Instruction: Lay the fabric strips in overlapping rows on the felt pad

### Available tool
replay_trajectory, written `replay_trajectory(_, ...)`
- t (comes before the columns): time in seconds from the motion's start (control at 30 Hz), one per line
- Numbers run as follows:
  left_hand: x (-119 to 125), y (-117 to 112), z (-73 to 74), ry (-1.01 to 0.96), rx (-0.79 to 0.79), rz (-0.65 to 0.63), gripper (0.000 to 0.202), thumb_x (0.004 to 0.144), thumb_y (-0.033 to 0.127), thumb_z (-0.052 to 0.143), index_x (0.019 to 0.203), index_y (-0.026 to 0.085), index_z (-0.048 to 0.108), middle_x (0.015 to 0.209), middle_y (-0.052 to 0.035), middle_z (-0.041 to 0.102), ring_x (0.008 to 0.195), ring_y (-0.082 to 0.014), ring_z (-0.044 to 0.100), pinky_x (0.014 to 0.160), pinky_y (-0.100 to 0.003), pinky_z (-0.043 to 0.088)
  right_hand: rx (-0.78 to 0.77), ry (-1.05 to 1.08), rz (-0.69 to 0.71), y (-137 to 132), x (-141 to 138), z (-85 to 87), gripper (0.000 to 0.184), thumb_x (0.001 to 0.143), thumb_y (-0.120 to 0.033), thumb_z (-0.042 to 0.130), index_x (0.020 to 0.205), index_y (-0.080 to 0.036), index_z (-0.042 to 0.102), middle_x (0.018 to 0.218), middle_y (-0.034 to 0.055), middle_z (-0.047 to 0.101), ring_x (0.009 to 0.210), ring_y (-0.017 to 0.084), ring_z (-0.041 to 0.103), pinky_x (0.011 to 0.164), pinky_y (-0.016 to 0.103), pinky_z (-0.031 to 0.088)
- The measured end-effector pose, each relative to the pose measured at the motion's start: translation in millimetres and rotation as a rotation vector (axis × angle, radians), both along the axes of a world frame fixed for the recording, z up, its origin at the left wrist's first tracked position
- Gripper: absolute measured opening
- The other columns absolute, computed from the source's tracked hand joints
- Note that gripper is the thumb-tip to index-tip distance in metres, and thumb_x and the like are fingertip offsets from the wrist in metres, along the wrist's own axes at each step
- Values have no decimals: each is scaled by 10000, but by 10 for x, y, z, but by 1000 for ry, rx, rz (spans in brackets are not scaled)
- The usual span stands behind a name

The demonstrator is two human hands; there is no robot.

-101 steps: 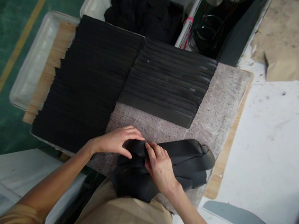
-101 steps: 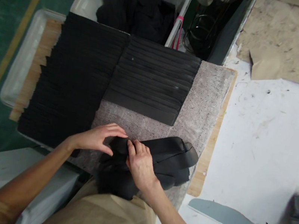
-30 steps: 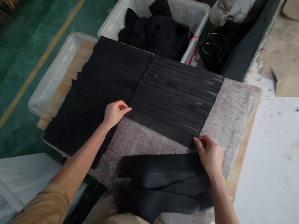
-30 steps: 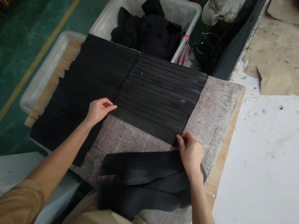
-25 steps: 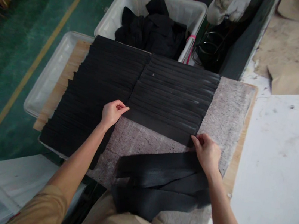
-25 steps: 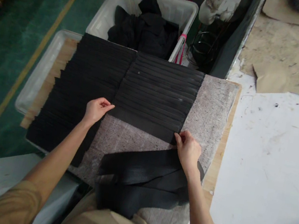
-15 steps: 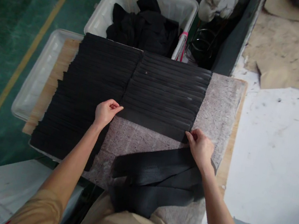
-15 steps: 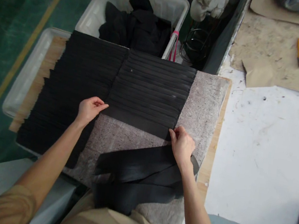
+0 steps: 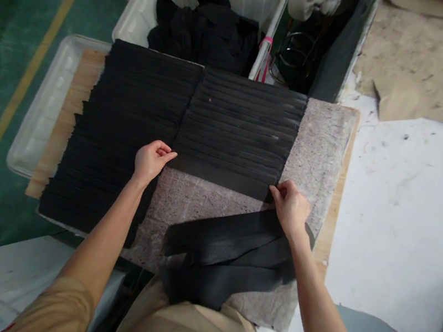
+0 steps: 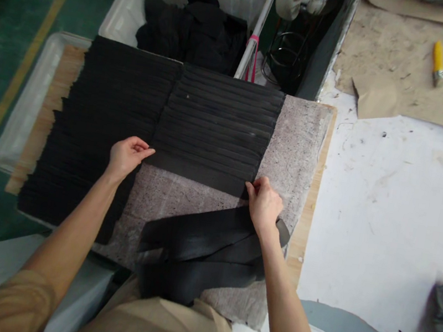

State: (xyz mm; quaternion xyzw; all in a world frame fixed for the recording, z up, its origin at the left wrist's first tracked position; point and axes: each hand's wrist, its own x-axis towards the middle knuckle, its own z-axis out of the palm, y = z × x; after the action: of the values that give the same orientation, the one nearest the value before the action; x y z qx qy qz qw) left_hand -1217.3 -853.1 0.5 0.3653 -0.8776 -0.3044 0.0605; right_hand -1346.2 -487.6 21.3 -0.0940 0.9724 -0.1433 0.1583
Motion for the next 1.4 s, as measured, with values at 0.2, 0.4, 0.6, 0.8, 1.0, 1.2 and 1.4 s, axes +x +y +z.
replay_trajectory(0.2, 25, 45, 56, 89, 104, 50, 282, 691, 380, 704, 858, 171, 616, 632, 36, 565, 496, -94, 523, 502, -199, 412, -310, 29, -33, 159, 121, 16, 365, 926, -521, 471, 1069, -197, 560, 757, 30, 670, 642, 190, 611, 607, 290, 422)
replay_trajectory(0.4, 243, 508, 427, 119, 63, -116, 214, 800, 360, 656, 902, 173, 632, 745, 5, 615, 611, -102, 564, 590, -204, 460, -332, 27, 635, 415, 461, 227, 426, 864, -503, 607, 1197, -238, 576, 1185, 98, 626, 1113, 275, 552, 945, 423, 415)
replay_trajectory(0.6, 659, 1341, 599, -178, 286, -868, 453, 768, 448, 723, 1144, 220, 618, 1034, -41, 620, 915, -190, 597, 808, -311, 496, -113, -2, 868, 457, 638, 284, 632, 785, -495, 707, 1325, -222, 524, 1251, 115, 561, 1130, 291, 493, 932, 432, 376)
replay_trajectory(0.8, 880, 1600, 569, -227, 148, -907, 474, 799, 445, 693, 1200, 223, 573, 1089, -76, 573, 1041, -243, 533, 914, -391, 452, -65, -55, 891, 494, 689, 382, 521, 773, -477, 726, 1210, -227, 589, 1077, 89, 589, 972, 267, 522, 787, 389, 394)
replay_trajectory(1.0, 985, 1661, 592, -279, 279, -973, 515, 756, 458, 734, 1193, 237, 574, 1078, -67, 578, 1020, -240, 549, 888, -372, 455, -120, -168, 873, 662, 897, 398, 473, 796, -539, 672, 1139, -219, 610, 1008, 81, 598, 927, 251, 539, 733, 363, 420)
replay_trajectory(1.2, 1006, 1670, 581, -291, 422, -938, 539, 737, 523, 725, 1176, 236, 601, 1055, -52, 601, 979, -216, 580, 848, -328, 462, -266, -323, 732, 817, 908, 418, 436, 836, -575, 600, 1102, -232, 639, 1046, 76, 632, 950, 240, 568, 772, 351, 461)
replay_trajectory(1.4, 873, 1574, 616, -276, 510, -907, 394, 819, 515, 646, 1098, 238, 658, 1002, -37, 640, 899, -177, 612, 773, -270, 462, -382, -525, 620, 764, 631, 435, 293, 965, -440, 459, 1025, -254, 678, 1015, 22, 681, 897, 169, 640, 784, 276, 475)
